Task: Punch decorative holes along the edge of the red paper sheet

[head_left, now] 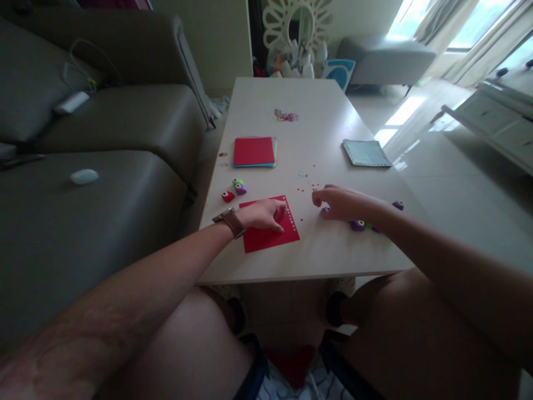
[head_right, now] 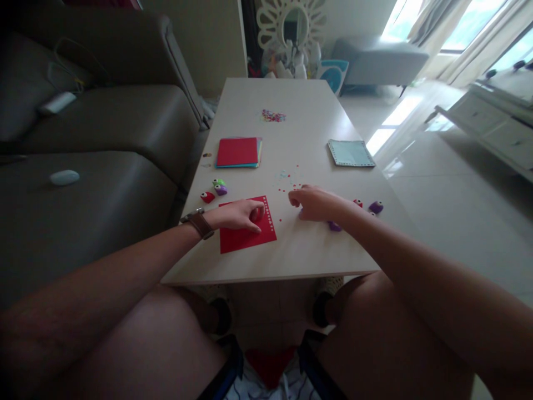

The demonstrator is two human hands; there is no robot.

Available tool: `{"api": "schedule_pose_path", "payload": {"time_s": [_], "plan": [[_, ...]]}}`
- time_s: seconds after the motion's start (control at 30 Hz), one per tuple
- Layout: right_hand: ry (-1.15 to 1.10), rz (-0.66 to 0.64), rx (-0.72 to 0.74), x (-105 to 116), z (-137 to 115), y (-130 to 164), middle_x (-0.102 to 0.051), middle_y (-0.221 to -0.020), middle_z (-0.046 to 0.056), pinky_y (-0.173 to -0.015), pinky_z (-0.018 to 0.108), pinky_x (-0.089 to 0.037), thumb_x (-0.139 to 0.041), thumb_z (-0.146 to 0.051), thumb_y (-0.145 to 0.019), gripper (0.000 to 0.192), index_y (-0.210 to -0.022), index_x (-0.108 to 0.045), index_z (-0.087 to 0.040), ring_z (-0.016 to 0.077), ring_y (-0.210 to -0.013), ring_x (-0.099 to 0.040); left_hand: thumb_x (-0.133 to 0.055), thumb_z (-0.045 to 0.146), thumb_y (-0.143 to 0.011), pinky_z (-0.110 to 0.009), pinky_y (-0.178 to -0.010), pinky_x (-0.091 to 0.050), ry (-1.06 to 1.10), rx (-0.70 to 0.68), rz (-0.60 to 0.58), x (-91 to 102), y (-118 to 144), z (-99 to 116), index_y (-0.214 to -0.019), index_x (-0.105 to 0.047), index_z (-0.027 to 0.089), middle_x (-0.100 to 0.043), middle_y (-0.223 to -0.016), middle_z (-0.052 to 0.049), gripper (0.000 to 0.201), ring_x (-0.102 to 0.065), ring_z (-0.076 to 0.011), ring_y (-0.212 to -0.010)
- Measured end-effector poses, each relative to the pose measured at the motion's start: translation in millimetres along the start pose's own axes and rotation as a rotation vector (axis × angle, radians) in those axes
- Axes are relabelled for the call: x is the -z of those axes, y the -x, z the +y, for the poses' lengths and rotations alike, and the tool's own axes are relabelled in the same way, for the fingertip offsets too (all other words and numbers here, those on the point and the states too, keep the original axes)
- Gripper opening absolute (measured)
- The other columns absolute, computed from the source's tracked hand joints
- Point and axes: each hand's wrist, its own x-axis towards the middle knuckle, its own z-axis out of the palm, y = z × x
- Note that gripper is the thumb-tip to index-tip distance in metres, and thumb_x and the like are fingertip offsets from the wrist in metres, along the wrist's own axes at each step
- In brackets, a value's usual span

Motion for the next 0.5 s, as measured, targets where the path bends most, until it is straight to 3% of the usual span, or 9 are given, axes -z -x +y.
{"api": "schedule_pose_path", "payload": {"time_s": [0.13, 0.37, 0.5], "plan": [[-0.192, -0.062, 0.149, -0.9, -12.5, 1.0, -0.072, -0.108, 0.007, -0.084, 0.035, -0.050, -0.059, -0.011, -0.076, 0.033, -0.104, -0.067, -0.025, 0.0234, -0.096, -0.065, -0.081, 0.035, -0.066, -0.030, -0.062, -0.037, 0.010, 0.007, -0.013, 0.5, 0.9, 1.0, -0.082, -0.051, 0.022, -0.060, -0.077, 0.001, 0.036, -0.054, -0.0173, -0.070], [-0.203, -0.109, 0.198, -11.3, -12.2, -1.1, -0.073, -0.115, 0.006, -0.093, 0.041, -0.052, -0.058, -0.010, -0.076, 0.043, -0.112, -0.070, -0.029, 0.0257, -0.105, -0.067, -0.081, 0.034, -0.067, -0.030, -0.060, -0.037, -0.001, -0.009, -0.003, -0.8, -0.3, -0.8, -0.081, -0.052, 0.022, -0.059, -0.076, 0.002, 0.035, -0.053, -0.0164, -0.068], [-0.068, 0.091, 0.047, -18.3, -3.0, -5.5, -0.066, -0.130, 0.014, -0.104, 0.050, -0.047, -0.060, -0.019, -0.081, 0.050, -0.131, -0.061, -0.024, 0.0324, -0.123, -0.060, -0.081, 0.034, -0.068, -0.030, -0.060, -0.037, 0.006, -0.008, 0.006, -0.8, 0.3, -0.1, -0.081, -0.052, 0.022, -0.059, -0.076, 0.002, 0.033, -0.053, -0.0159, -0.067]]}}
